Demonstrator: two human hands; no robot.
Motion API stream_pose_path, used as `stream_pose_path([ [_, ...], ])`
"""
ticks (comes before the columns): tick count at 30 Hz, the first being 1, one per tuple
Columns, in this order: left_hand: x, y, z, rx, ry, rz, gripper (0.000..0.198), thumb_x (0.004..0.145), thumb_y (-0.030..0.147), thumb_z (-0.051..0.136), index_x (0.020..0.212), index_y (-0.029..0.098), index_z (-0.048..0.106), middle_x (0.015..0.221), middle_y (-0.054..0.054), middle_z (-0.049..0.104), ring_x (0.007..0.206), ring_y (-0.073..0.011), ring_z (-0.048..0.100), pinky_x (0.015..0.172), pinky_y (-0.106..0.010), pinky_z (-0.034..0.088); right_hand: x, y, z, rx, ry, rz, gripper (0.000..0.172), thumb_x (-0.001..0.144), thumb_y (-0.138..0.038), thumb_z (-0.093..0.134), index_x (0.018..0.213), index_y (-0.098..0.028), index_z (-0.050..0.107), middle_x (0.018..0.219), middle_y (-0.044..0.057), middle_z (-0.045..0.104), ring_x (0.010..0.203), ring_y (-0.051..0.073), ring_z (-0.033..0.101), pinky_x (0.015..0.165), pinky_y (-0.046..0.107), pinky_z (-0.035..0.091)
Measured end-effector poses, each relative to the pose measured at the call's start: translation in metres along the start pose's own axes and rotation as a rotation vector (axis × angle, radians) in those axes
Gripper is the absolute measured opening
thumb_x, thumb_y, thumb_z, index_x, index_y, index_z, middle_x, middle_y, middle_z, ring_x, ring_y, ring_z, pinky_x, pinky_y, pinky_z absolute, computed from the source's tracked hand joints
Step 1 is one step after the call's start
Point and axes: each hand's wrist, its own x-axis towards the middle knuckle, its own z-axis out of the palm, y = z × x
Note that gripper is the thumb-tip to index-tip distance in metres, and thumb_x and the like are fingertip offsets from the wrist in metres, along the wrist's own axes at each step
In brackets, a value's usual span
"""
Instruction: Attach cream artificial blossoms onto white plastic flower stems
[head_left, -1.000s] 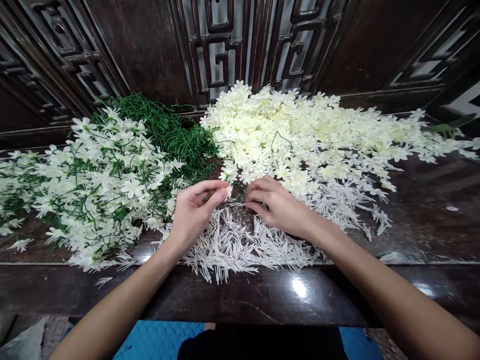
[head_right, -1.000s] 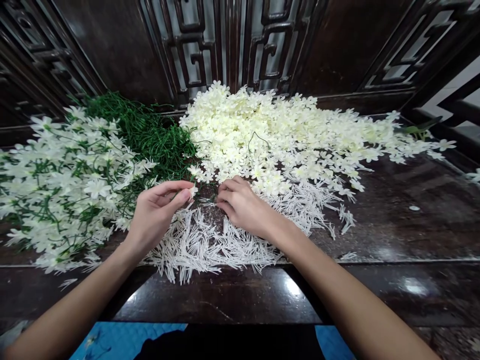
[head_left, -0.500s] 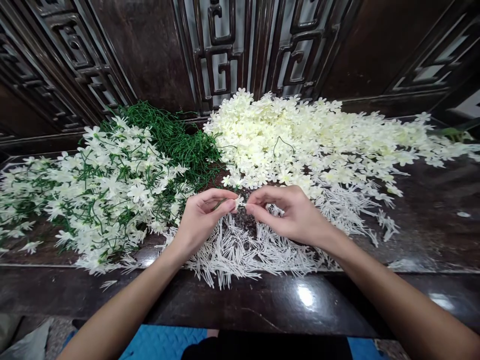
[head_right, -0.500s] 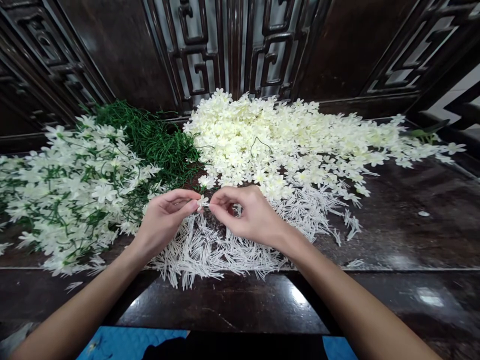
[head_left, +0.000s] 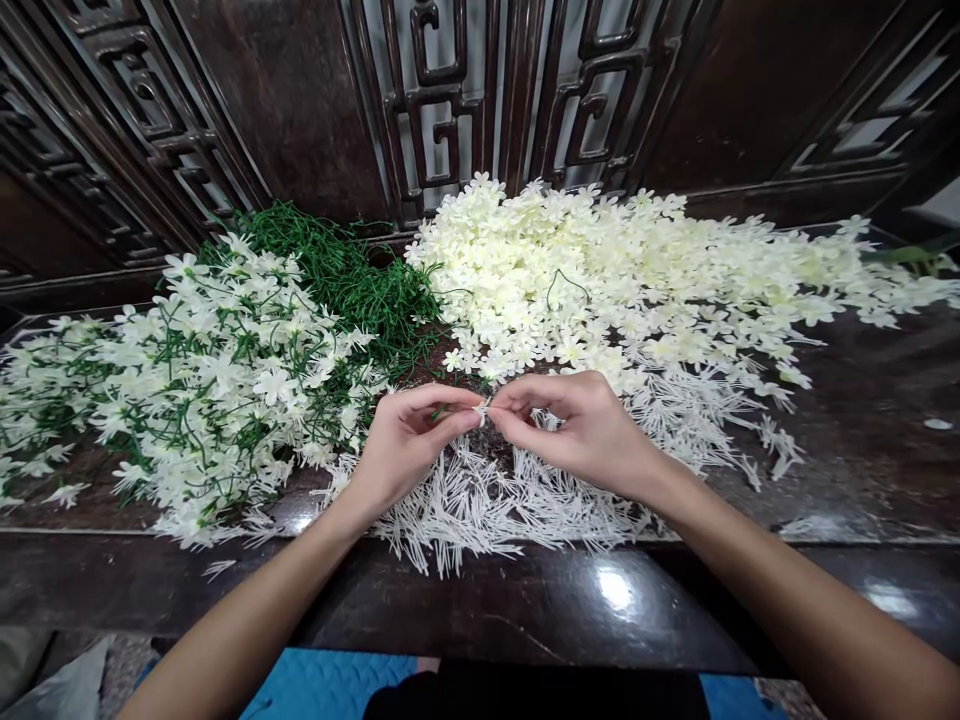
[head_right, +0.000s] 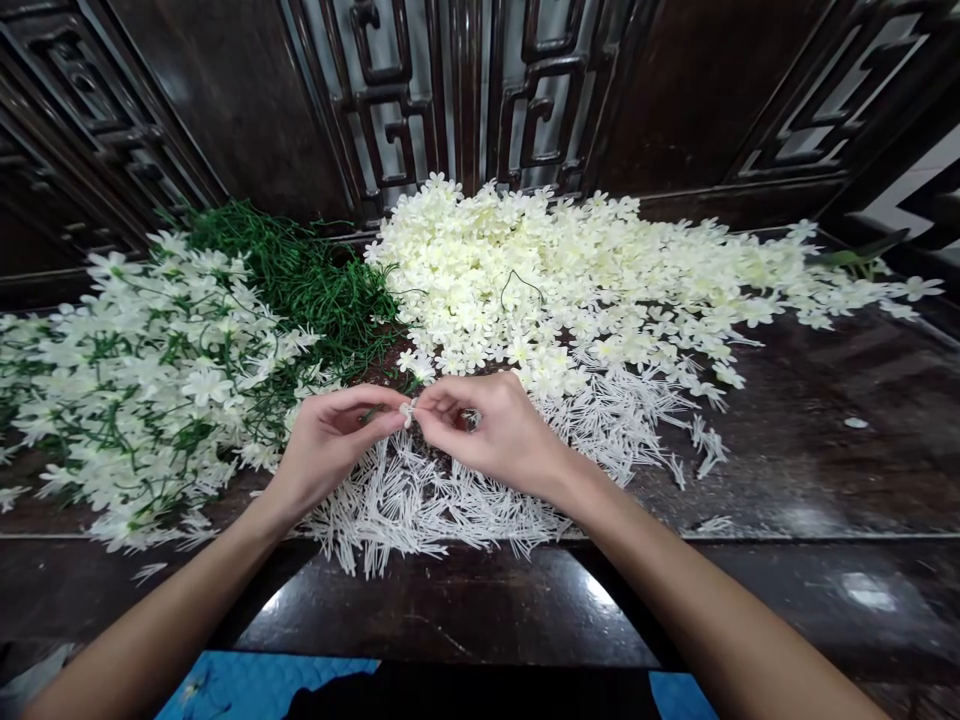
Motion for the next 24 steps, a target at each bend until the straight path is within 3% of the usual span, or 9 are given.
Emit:
stream_pose_path([
  [13,0.0001,-0.001,-0.0018,-0.011,-0.015,0.006,0.017,0.078,0.013,0.068,0.089,0.025,0.075,0.084,0.0,0.076,0.074,-0.0105,0.069,0.069,-0.02,0.055,0.0015,-0.0023,-0.0005,0.063,0.001,-0.002,0.015,0.084,-0.018,0.059,0.087,-0.021,0.073,0.07,0.001,0.071,0.056,0.013,0.064,0.053,0.03,0.055],
  [16,0.0,0.0,-0.0019,0.014,0.023,0.005,0.015,0.076,0.013,0.07,0.087,0.023,0.075,0.083,0.0,0.076,0.072,-0.0108,0.068,0.066,-0.02,0.055,0.0021,-0.0016,-0.0013,0.095,-0.008,0.091,0.013,0.082,-0.023,0.062,0.09,-0.018,0.071,0.074,0.004,0.071,0.062,0.016,0.066,0.058,0.033,0.058],
  [21,0.0,0.0007,-0.0007,0.042,0.066,0.019,0.013,0.075,0.013,0.072,0.084,0.023,0.074,0.084,0.0,0.076,0.073,-0.0118,0.069,0.066,-0.021,0.055,0.0033,-0.0032,-0.0016,0.123,-0.069,0.34,0.045,0.069,-0.033,0.076,0.108,-0.015,0.064,0.098,0.01,0.069,0.083,0.022,0.067,0.072,0.043,0.058],
  [24,-0.0006,0.0,0.0005,0.054,0.04,0.043,0.013,0.075,0.013,0.07,0.084,0.022,0.074,0.084,-0.001,0.076,0.075,-0.0123,0.069,0.068,-0.022,0.055,0.0029,-0.0059,0.0008,0.185,-0.105,0.311,0.029,0.076,-0.035,0.07,0.098,-0.017,0.067,0.094,0.008,0.069,0.084,0.021,0.065,0.077,0.044,0.055],
])
